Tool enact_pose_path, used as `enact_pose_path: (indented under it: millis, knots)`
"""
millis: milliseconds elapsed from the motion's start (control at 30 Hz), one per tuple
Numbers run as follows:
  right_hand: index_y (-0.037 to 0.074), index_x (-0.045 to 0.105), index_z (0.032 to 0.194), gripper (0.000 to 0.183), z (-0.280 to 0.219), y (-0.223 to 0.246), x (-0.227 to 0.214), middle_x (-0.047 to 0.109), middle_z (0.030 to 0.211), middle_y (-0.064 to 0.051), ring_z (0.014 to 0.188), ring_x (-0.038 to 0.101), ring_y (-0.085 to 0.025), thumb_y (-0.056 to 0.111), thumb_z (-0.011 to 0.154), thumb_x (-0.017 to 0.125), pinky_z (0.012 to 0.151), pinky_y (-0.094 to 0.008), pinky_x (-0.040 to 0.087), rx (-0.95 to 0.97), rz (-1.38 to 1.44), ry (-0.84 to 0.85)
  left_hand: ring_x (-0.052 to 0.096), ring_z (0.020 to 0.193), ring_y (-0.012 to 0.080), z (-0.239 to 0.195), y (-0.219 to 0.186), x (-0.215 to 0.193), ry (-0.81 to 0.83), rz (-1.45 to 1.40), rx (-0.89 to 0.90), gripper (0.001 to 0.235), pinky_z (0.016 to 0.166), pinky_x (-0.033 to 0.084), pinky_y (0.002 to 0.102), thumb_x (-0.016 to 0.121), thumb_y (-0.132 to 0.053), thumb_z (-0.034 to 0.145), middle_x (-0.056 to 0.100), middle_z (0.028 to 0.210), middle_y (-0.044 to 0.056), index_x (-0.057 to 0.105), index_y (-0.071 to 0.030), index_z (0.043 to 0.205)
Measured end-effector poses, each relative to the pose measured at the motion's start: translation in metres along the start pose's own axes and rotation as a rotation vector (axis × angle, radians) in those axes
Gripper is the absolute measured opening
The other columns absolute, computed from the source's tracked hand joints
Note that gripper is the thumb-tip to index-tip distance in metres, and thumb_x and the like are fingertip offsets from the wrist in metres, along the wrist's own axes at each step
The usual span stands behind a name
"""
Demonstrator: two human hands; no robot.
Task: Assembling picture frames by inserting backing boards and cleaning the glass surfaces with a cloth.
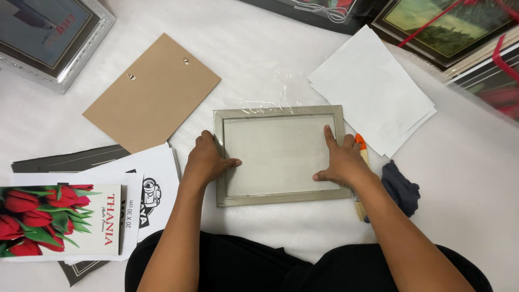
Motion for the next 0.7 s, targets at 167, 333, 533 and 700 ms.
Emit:
enact_pose_path:
  millis: [167,333,533,700]
  knots:
    - [0.015,0.016,0.166,0.131,-0.002,0.002,-0.003,0.038,0.141,-0.037,0.137,0.038,-0.059,0.034,0.066,0.098,0.104,-0.062,0.048,-0.003,0.020,-0.009,0.059,0.120,0.0556,-0.002,-0.003,-0.001,0.005,0.015,0.009,0.083,0.096,0.055,0.060,0.092,-0.028,0.073,0.050,0.135,0.036,0.045,0.010,0.129]
    - [0.016,0.018,0.166,0.127,-0.004,0.003,-0.007,0.038,0.141,-0.037,0.137,0.038,-0.059,0.031,0.067,0.097,0.105,-0.061,0.048,0.003,0.060,0.001,0.060,0.120,0.0547,-0.006,-0.007,-0.007,0.014,-0.023,-0.002,0.083,0.095,0.054,0.059,0.090,-0.036,0.075,0.055,0.129,0.036,0.047,0.012,0.127]
    - [0.019,0.016,0.166,0.121,-0.010,0.004,-0.009,0.039,0.140,-0.037,0.136,0.042,-0.057,0.027,0.073,0.092,0.105,-0.058,0.049,0.034,0.081,0.041,0.066,0.115,0.0494,-0.002,0.004,-0.003,0.016,0.027,-0.043,0.071,0.089,0.057,0.056,0.076,-0.046,0.087,0.065,0.119,0.034,0.057,0.012,0.123]
    - [0.017,0.020,0.165,0.116,-0.012,0.006,-0.010,0.040,0.139,-0.038,0.134,0.044,-0.057,0.023,0.074,0.091,0.105,-0.058,0.049,0.037,0.099,0.033,0.067,0.112,0.0481,0.007,0.013,0.001,-0.020,0.055,-0.036,0.069,0.087,0.058,0.055,0.076,-0.047,0.086,0.069,0.114,0.033,0.059,0.010,0.121]
Point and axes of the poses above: each hand's wrist, its own z-axis towards the middle knuckle, its own x-axis out of the palm, y = z × x, the point moved 9 cm from there along z, towards the middle knuckle
